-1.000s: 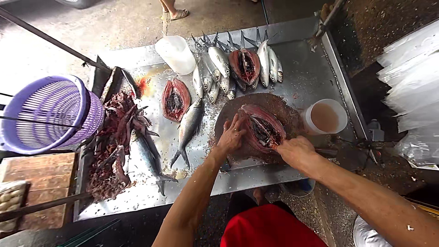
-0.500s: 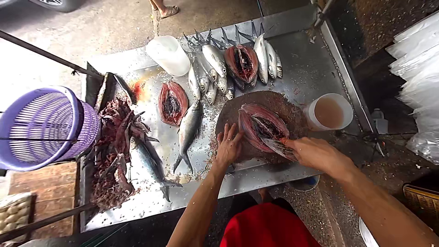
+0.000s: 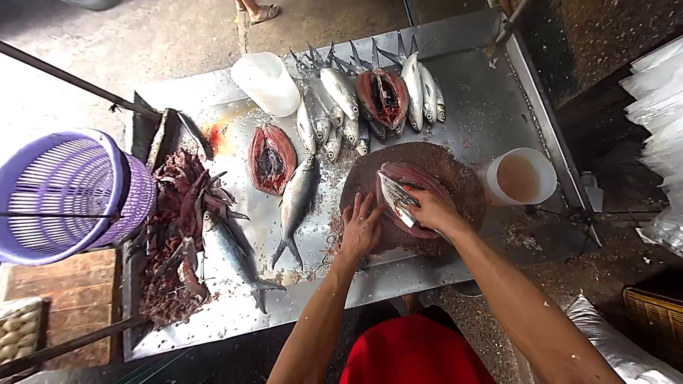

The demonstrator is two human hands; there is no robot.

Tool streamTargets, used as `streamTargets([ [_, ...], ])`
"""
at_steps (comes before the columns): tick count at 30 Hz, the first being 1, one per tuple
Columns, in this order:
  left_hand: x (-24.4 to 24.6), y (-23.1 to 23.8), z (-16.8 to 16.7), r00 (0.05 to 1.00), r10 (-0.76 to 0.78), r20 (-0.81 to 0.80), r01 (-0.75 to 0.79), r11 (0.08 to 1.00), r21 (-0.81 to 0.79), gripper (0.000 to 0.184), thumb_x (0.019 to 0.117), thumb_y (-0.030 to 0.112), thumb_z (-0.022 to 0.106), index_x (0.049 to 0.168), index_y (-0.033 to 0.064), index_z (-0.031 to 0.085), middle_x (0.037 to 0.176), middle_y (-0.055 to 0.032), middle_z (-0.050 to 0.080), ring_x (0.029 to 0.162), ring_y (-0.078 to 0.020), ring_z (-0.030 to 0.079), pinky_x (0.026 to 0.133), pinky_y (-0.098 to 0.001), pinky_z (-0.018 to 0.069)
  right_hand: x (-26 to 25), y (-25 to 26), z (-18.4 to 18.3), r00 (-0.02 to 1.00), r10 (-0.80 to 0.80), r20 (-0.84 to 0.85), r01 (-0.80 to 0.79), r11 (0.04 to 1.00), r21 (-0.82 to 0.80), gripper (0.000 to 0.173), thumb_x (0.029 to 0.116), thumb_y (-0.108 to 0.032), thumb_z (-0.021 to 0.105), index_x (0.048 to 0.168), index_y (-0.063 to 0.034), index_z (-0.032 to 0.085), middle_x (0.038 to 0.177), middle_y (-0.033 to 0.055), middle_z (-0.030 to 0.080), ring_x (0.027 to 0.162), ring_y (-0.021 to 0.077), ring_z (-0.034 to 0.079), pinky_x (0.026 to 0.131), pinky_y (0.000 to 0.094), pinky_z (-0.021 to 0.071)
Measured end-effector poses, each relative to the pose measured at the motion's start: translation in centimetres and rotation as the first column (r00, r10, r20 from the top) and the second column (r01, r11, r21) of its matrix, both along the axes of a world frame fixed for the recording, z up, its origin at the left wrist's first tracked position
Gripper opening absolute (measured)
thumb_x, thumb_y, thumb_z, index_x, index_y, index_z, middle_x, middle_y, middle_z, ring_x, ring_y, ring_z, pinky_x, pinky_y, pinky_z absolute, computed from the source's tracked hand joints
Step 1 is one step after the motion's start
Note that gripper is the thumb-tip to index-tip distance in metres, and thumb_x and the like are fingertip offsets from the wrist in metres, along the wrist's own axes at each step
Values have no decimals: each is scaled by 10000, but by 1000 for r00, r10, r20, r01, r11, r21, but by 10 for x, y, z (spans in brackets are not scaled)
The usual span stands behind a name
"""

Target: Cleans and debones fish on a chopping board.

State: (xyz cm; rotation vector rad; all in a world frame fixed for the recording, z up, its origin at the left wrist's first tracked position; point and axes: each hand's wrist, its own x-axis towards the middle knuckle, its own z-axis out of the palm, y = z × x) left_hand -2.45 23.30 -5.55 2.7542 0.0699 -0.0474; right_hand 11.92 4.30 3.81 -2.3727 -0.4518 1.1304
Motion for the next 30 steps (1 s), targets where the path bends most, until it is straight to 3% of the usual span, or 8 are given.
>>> streamTargets([
  [4, -2, 0, -5, 1000, -5, -27, 4, 1000, -6, 450, 1001, 329, 454, 1433, 369, 573, 1676, -57, 313, 1581, -326, 163, 1199, -642, 178, 6, -10, -1, 985, 164, 50, -162, 986, -38, 511, 1055, -226, 540, 1560, -187, 469, 1405, 155, 625, 1276, 357, 607, 1068, 602, 463],
  [7, -3, -4, -2, 999, -5, -52, 5, 1000, -2, 450, 993, 323, 465, 1425, 369, 582, 1691, -68, 272, 1586, -337, 125, 1198, -662, 156, 18, -28, 13, 964, 258, 67, -253, 965, -69, 464, 1034, -218, 584, 1497, -193, 553, 1331, 150, 668, 1224, 351, 638, 1021, 607, 495],
  [10, -8, -23, 1, 998, -1, -60, 0, 1000, -25, 434, 972, 309, 495, 1387, 346, 613, 1706, -106, 215, 1584, -380, 98, 1170, -707, 161, 22, -51, 27, 975, 205, 91, -202, 979, -41, 442, 1041, -221, 586, 1479, -171, 570, 1296, 156, 685, 1153, 338, 674, 991, 590, 519],
  [15, -28, -72, 8, 997, 70, -22, -71, 997, -16, 376, 941, 301, 530, 1292, 327, 663, 1700, -177, 192, 1550, -482, 151, 1132, -732, 215, 8, -99, 26, 998, 67, 0, -67, 997, 43, 485, 1054, -259, 569, 1526, -167, 504, 1108, 174, 692, 711, 239, 653, 729, 459, 570],
  [18, -38, -98, 13, 996, 86, -13, -87, 996, -4, 398, 929, 301, 555, 1314, 333, 655, 1683, -211, 225, 1527, -520, 190, 1115, -745, 222, -6, -125, 13, 998, 17, -67, -12, 997, 79, 527, 1054, -241, 545, 1569, -200, 444, 1215, 153, 679, 707, 202, 649, 692, 409, 568],
  [22, -45, -118, 16, 993, 114, -18, -114, 994, 4, 424, 914, 274, 560, 1329, 296, 651, 1664, -238, 258, 1518, -538, 198, 1102, -761, 231, -21, -149, -1, 997, -14, -80, 24, 992, 126, 548, 1042, -215, 558, 1573, -160, 434, 1206, 140, 685, 658, 173, 630, 624, 373, 559],
  [27, -40, -144, 28, 989, 142, -39, -144, 988, -51, 419, 909, 287, 565, 1316, 242, 654, 1672, -206, 263, 1533, -507, 188, 1124, -729, 225, -29, -164, 1, 992, -61, -108, 78, 985, 154, 548, 1045, -183, 559, 1574, -144, 425, 1231, 138, 679, 651, 155, 623, 609, 344, 552],
  [30, -40, -158, 43, 988, 152, 29, -145, 976, -165, 521, 922, 292, 556, 1432, 193, 589, 1654, -156, 335, 1541, -449, 229, 1149, -695, 239, -33, -174, 4, 985, -133, -110, 152, 969, 195, 565, 1043, -163, 560, 1585, -131, 404, 1268, 138, 668, 643, 144, 620, 594, 328, 550],
])
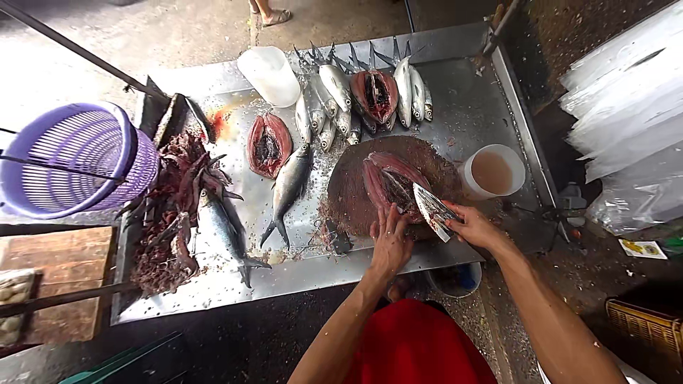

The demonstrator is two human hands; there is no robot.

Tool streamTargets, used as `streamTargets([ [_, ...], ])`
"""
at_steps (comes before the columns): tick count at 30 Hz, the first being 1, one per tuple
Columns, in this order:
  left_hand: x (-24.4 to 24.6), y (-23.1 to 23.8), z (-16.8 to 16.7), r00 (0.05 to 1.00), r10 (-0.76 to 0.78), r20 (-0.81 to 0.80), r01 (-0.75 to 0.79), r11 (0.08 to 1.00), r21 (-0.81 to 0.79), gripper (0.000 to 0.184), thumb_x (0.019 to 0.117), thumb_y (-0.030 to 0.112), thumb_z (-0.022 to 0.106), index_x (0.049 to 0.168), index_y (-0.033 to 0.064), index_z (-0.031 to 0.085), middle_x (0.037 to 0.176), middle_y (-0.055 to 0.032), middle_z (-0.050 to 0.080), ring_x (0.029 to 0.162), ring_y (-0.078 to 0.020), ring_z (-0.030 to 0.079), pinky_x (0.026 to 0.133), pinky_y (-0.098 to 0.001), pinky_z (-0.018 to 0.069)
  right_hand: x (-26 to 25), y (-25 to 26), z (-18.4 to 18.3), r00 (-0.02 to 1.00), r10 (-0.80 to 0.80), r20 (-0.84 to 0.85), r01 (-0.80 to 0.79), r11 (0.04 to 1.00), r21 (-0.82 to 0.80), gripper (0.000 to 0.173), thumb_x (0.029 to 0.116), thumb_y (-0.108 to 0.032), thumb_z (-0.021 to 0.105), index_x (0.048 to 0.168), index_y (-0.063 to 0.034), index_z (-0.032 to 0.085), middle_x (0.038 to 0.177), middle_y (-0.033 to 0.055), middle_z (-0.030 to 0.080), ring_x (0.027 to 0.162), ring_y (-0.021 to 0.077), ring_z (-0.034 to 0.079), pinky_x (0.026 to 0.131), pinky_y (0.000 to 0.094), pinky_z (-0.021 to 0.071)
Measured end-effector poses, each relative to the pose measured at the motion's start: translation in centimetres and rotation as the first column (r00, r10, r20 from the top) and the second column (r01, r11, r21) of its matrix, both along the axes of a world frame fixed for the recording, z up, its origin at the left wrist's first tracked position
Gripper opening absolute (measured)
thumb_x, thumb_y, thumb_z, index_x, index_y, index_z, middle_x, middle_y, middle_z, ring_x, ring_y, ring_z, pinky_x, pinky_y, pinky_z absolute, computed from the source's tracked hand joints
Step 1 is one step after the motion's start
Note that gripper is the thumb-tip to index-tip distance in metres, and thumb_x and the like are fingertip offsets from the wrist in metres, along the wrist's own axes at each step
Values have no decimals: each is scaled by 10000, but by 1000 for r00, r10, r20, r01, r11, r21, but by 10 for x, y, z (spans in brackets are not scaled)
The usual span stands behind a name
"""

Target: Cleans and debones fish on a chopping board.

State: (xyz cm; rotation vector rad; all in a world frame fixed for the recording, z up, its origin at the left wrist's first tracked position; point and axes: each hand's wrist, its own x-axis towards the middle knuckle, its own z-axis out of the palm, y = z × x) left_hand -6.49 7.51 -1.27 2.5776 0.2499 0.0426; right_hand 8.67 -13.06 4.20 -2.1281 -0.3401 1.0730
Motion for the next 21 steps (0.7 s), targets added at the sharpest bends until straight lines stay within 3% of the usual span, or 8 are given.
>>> streamTargets([
  [2, 0, 4, 2, 995, 75, 62, -76, 997, 11, 492, 935, 293, 552, 1396, 139, 627, 1588, -161, 447, 1508, -450, 311, 1144, -704, 257, -4, -7, 4, 998, -64, 13, 64, 998, 29, 568, 1041, -151, 562, 1583, -114, 400, 1259, 138, 673, 621, 132, 609, 573, 314, 543],
  [5, 18, 27, 6, 974, 228, -11, -226, 969, 98, 363, 963, 392, 594, 1166, 122, 728, 1359, -150, 631, 1378, -409, 484, 1110, -671, 309, -13, -20, 8, 989, -146, 32, 145, 988, 45, 570, 1045, -143, 558, 1588, -102, 388, 1210, 133, 684, 595, 115, 588, 556, 293, 532],
  [9, 58, 37, 16, 909, 262, -323, -216, 961, 172, 606, 944, 576, 602, 1241, 52, 665, 1341, -205, 598, 1366, -426, 458, 1120, -685, 269, -31, -38, 4, 963, -266, 32, 263, 962, 80, 579, 1034, -128, 579, 1582, -87, 395, 1160, 140, 703, 566, 121, 586, 538, 298, 536],
  [15, 79, 30, 28, 850, 276, -448, -203, 958, 204, 412, 1030, 381, 501, 1184, 52, 695, 1242, -186, 679, 1295, -396, 554, 1112, -683, 300, -59, -69, -1, 932, -363, 12, 361, 928, 87, 584, 1027, -104, 584, 1579, -72, 393, 1114, 144, 706, 557, 121, 590, 526, 300, 537],
  [18, 84, 35, 35, 806, 287, -517, -293, 953, 72, 410, 1003, 418, 549, 1092, 53, 713, 1127, -199, 714, 1176, -384, 642, 1038, -660, 408, -75, -88, -5, 909, -416, 15, 412, 904, 115, 591, 1024, -96, 579, 1581, -58, 384, 1098, 147, 706, 528, 114, 570, 504, 293, 528],
  [20, 81, 39, 38, 846, 260, -466, -382, 904, -189, 337, 993, 360, 601, 938, 45, 707, 914, -168, 706, 944, -335, 677, 889, -602, 491, -89, -101, -7, 886, -464, 8, 460, 879, 126, 591, 1025, -102, 580, 1580, -57, 383, 1115, 144, 702, 520, 111, 561, 498, 294, 524],
  [21, 77, 41, 38, 884, 251, -393, -396, 850, -348, 291, 997, 307, 616, 887, 51, 704, 800, -107, 684, 792, -249, 664, 777, -512, 522, -96, -108, -7, 869, -495, -2, 491, 861, 133, 590, 1024, -101, 582, 1580, -64, 389, 1118, 142, 703, 517, 115, 558, 493, 300, 524],
])
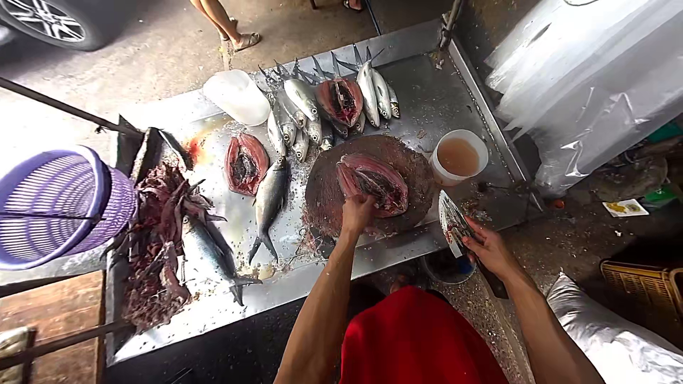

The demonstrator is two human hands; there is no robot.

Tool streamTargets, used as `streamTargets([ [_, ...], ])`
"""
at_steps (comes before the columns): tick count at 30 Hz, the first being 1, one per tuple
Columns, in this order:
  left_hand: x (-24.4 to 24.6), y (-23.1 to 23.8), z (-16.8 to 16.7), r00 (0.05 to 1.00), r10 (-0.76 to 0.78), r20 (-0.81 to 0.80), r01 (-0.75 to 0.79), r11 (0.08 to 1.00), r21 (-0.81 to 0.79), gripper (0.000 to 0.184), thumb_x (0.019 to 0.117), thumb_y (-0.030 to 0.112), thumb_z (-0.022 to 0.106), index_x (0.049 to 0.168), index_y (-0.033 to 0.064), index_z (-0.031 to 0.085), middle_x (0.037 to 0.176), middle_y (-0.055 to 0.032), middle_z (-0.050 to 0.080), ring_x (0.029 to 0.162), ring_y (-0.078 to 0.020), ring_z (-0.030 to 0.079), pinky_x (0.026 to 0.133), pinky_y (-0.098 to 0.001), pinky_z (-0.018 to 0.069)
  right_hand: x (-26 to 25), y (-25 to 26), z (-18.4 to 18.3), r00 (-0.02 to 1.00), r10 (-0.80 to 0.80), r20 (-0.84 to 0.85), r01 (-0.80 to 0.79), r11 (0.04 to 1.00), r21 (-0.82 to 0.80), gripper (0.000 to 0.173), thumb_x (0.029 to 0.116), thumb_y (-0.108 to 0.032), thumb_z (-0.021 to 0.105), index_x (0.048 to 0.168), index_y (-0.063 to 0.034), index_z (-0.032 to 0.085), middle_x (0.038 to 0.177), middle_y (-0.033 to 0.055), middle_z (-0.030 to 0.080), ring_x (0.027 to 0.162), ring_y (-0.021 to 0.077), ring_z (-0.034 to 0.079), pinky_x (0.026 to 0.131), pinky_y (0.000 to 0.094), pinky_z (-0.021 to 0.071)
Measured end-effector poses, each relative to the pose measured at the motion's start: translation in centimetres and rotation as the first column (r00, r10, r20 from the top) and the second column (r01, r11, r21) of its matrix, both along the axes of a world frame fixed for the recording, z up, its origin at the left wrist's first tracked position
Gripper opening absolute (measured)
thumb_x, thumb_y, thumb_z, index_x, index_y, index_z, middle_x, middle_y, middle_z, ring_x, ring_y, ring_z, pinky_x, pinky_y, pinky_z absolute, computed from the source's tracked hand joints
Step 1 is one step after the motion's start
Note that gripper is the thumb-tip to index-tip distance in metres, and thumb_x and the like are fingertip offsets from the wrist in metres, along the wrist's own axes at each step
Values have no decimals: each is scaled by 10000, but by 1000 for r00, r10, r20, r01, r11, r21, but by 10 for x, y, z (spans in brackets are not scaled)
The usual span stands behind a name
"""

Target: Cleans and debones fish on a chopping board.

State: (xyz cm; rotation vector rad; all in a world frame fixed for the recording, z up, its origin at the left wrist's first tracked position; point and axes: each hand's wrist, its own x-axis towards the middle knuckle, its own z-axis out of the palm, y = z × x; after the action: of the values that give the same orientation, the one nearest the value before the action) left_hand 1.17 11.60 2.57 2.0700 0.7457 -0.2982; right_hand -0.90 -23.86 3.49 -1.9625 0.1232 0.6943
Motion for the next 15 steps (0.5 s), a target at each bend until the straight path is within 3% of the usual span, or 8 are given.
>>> streamTargets([
  [2, -5, 7, 2, 981, 88, 175, -55, 982, -183, 235, 1013, 227, 614, 882, 49, 692, 727, -34, 659, 670, -136, 624, 681, -386, 525, -13, -14, -1, 997, -78, -5, 78, 997, 24, 590, 1014, -94, 588, 1574, -71, 405, 1087, 137, 710, 516, 129, 567, 482, 312, 527],
  [4, -10, 19, -1, 942, 161, 295, -85, 963, -255, 213, 1011, 175, 604, 844, 56, 666, 686, 3, 613, 620, -88, 567, 627, -313, 486, -28, -27, -4, 989, -144, -28, 145, 988, 44, 589, 1012, -77, 587, 1572, -64, 405, 1125, 142, 708, 541, 134, 574, 490, 313, 523],
  [7, -15, 38, -6, 892, 218, 396, -2, 878, -479, 237, 999, 82, 496, 790, 122, 599, 719, 48, 627, 682, -63, 604, 704, -286, 534, -45, -43, -9, 971, -226, -80, 229, 973, 31, 591, 1017, -71, 585, 1578, -82, 401, 1167, 158, 692, 570, 150, 585, 510, 327, 530],
  [9, -18, 44, -2, 870, 260, 419, 98, 742, -664, 270, 950, 88, 464, 744, 183, 610, 729, 63, 656, 713, -63, 632, 730, -284, 544, -54, -48, -14, 952, -287, -105, 292, 956, 28, 584, 1020, -56, 578, 1577, -89, 404, 1152, 159, 686, 560, 149, 573, 505, 326, 525],
  [11, -24, 47, 10, 847, 289, 446, 228, 561, -796, 225, 902, 204, 578, 688, 234, 641, 717, 81, 640, 723, -63, 626, 743, -282, 530, -64, -52, -19, 936, -328, -124, 334, 942, 31, 586, 1021, -59, 583, 1579, -98, 406, 1147, 158, 685, 561, 155, 573, 507, 329, 528],
  [13, -28, 41, 25, 810, 321, 491, 386, 339, -858, 176, 876, 313, 702, 718, 238, 686, 744, 75, 655, 757, -86, 647, 783, -305, 545, -71, -55, -23, 924, -355, -143, 364, 931, 41, 589, 1021, -62, 586, 1581, -104, 407, 1112, 156, 695, 562, 163, 580, 506, 334, 530],
  [15, -30, 16, 40, 808, 302, 505, 472, 180, -863, 127, 867, 329, 729, 782, 234, 728, 806, 43, 694, 815, -126, 680, 825, -343, 564, -78, -60, -27, 911, -377, -171, 390, 919, 53, 587, 1026, -65, 576, 1585, -106, 400, 1085, 155, 697, 563, 166, 586, 503, 330, 531],
])
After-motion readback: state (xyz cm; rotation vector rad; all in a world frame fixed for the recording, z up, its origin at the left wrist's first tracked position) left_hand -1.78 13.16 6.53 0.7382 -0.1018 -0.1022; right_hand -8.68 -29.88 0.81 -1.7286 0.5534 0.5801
